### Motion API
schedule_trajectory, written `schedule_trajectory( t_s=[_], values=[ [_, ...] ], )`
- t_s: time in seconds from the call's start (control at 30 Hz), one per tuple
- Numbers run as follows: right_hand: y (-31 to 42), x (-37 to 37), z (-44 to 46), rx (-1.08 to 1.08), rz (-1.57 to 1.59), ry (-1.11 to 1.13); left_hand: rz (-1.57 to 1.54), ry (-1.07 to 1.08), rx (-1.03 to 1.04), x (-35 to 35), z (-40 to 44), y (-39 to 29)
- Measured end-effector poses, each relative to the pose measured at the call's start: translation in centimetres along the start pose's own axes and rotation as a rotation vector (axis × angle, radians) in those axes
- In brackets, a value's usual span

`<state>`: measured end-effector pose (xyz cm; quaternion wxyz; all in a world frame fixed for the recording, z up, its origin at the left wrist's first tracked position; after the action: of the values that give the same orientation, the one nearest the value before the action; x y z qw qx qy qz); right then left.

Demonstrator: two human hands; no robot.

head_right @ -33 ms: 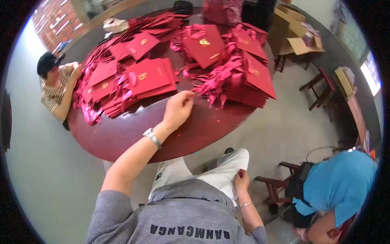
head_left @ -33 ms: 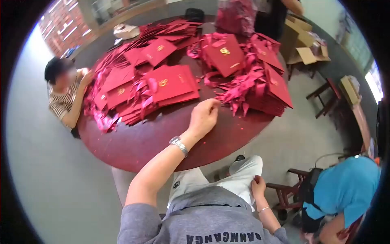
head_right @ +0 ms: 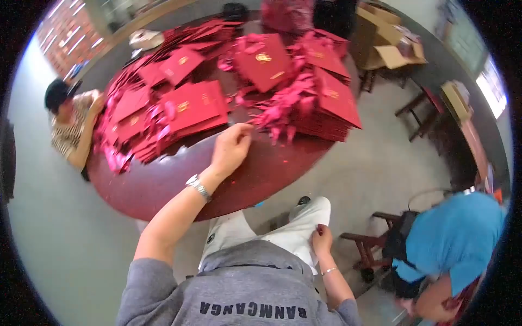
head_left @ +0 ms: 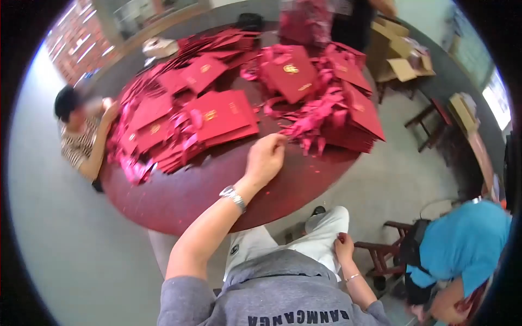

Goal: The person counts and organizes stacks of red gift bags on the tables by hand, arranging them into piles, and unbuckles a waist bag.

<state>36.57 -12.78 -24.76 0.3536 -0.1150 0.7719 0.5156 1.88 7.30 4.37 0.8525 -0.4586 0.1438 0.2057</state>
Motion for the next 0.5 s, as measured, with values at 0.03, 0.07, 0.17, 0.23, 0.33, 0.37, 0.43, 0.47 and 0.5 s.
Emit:
schedule_trajectory(
  t_s=[0.03,0.07,0.17,0.23,0.33,0.37,0.43,0.47,0.5],
  values=[
    [-0.4,-0.9,-0.2,-0.028,-0.119,-0.03,-0.042,-0.014,-0.038,-0.1,-0.3,0.0],
    [-2.3,5.8,-3.4,0.01,0.035,0.038,0.075,0.048,0.054,-1.9,-0.9,0.0],
    [1.3,2.0,-1.8,-0.066,-0.109,0.029,0.094,0.149,-0.072,0.0,0.1,-2.6],
    [-0.2,3.5,-1.0,-0.06,-0.286,0.025,-0.107,0.135,-0.04,1.1,-0.4,2.7],
    [2.0,0.7,-2.7,0.027,-0.227,-0.103,-0.048,0.19,-0.016,1.1,0.4,3.8],
    [1.5,0.0,-3.5,0.081,-0.205,-0.148,-0.026,0.187,0.048,1.0,0.5,4.6],
    [2.1,0.0,-3.9,0.078,-0.23,-0.083,0.034,0.175,0.083,0.9,1.1,0.5],
    [1.7,-0.2,-3.7,0.099,-0.221,-0.108,0.05,0.184,0.063,1.2,0.3,-3.2],
    [1.4,0.0,-3.6,0.099,-0.214,-0.081,0.047,0.159,0.107,1.1,0.3,-3.1]
  ],
)
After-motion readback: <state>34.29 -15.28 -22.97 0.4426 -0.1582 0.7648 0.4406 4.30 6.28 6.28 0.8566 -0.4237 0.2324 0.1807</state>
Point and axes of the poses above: each hand's wrist, its own z-axis towards the middle knuckle, its own x-axis out of the palm, y = z × x, the point moved 8 cm from there along z, towards the middle knuckle, and after that the axes turned 5 degrees about -z, right-handed, at the moved point
